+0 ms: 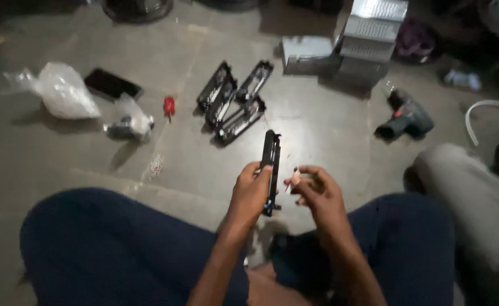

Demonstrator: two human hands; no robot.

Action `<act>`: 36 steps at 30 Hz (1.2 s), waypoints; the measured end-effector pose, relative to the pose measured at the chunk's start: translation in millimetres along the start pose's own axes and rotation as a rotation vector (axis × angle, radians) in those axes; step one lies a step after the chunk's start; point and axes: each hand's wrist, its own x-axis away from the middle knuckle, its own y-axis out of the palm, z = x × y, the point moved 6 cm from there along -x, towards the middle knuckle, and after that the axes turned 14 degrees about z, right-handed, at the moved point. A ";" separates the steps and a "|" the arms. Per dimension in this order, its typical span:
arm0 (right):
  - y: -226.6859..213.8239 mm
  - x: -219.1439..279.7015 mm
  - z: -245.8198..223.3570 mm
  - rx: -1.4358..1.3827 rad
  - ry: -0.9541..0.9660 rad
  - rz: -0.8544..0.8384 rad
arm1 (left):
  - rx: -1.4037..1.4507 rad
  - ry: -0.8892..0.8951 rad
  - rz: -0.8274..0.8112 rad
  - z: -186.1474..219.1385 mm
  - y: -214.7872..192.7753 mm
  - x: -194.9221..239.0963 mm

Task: The person sits on the floor and assembles small electronic components. They apply glue to a black plastic housing, insert a white plastic piece, and press it into place. The person repeats this process with several similar components, handling them one at a time.

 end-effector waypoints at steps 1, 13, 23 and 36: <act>-0.8 -0.1 5.6 -0.010 0.020 -0.009 | -0.078 0.002 0.024 -0.5 -2.4 3.4; 6.9 -36.0 29.1 0.089 -0.020 -0.062 | -0.113 0.032 0.038 -1.6 3.8 -7.2; 17.5 -45.7 31.8 -0.015 -0.016 -0.122 | -0.102 -0.015 -0.042 5.3 4.0 -0.5; 22.5 -50.2 32.0 0.085 -0.041 -0.065 | -0.469 0.195 0.078 19.7 12.0 3.1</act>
